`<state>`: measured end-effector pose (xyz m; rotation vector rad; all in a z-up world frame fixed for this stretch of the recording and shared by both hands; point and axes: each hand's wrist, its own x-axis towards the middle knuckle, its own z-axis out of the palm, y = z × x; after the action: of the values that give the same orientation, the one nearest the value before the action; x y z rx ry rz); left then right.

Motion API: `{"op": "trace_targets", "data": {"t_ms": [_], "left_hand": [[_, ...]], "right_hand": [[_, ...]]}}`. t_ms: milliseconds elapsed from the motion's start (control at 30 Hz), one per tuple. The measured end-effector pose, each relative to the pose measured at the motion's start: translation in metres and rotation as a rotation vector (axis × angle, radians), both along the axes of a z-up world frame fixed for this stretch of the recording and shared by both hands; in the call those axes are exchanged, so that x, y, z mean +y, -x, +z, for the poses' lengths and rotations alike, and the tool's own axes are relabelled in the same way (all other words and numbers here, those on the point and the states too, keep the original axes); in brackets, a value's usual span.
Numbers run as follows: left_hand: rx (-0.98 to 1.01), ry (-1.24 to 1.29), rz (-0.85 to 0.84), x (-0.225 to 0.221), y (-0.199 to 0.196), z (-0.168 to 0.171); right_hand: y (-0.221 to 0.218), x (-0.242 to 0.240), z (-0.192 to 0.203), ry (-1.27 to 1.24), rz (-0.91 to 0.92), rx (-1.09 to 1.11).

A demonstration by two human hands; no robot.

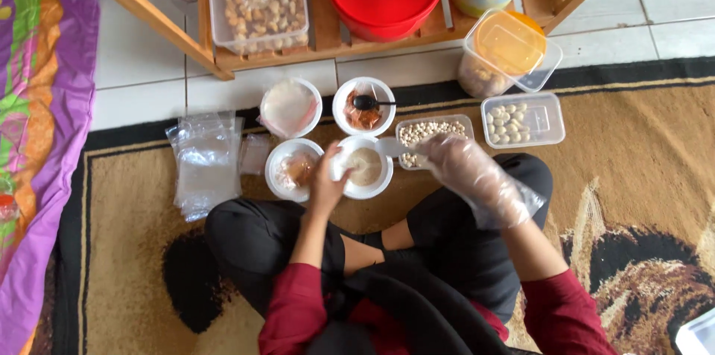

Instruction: Packaging small snack items into plastic bags using hands and a spoon

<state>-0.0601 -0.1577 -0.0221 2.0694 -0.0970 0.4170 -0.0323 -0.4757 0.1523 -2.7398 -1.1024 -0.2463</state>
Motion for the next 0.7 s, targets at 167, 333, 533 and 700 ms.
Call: {"op": "trace_targets", "data": {"t_ms": [167,333,533,700], "left_hand": [[-0.116,-0.171,-0.16,-0.048,0.02,0.01],[-0.095,-0.206,-0.189,-0.056,0.033,0.025],[-0.076,-0.241,-0.174,-0.064,0.041,0.031],[-0.253,-0.345,-0.193,-0.078,0.05,0.042]], "right_hand": [[0.054,0.052,0.049,0.469,-0.031,-0.764],[0.046,0.015,-0.065,0.696,0.063,-1.434],[0.076,-0.002,-0.053,0.807,-0.019,-1.564],[0.079,-0.001,-0.055,0.831,-0.065,-1.575]]}}
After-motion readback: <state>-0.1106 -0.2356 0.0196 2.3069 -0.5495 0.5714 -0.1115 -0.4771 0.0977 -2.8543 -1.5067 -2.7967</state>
